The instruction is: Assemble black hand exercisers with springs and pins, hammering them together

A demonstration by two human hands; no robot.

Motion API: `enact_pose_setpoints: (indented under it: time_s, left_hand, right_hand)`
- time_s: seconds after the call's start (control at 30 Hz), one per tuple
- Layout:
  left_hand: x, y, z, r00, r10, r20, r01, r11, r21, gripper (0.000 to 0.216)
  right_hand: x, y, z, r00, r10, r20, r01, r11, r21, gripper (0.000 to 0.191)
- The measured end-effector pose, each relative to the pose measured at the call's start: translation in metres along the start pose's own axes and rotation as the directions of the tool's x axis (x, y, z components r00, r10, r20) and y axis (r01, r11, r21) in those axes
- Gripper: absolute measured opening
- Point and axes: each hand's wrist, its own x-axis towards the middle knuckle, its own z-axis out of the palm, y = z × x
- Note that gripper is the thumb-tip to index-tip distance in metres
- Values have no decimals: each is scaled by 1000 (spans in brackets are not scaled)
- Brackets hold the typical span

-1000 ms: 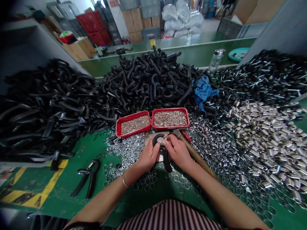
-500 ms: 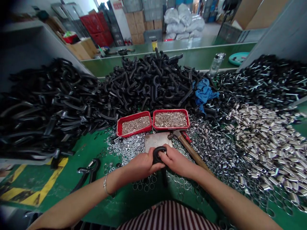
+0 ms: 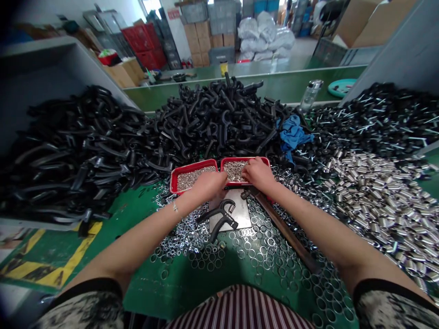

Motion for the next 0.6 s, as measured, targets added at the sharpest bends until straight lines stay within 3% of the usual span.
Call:
enact_pose_setpoints:
  time_s: [0.1,0.2,0.4,0.6]
  left_hand:
    - [45,-1,-3,997,73,2,-73,994,76,24]
    - [69,0,7,996,85,22,-86,992,91,24]
    - [55,-3,23,997,37,-67,-35,998,43,27]
    - [52,-4,24,980,-21,-196,-18,981,-192,25]
  right_hand:
    - [13,-11,5,999,12,39,-11,999,-39,18]
    - [17,-17,9,999,-1,47,3,999,-40,16]
    - [12,-11,16,998,-45,31,46,998,-34,15]
    - [14,-12,17,997,-76,9,76,997,7,21]
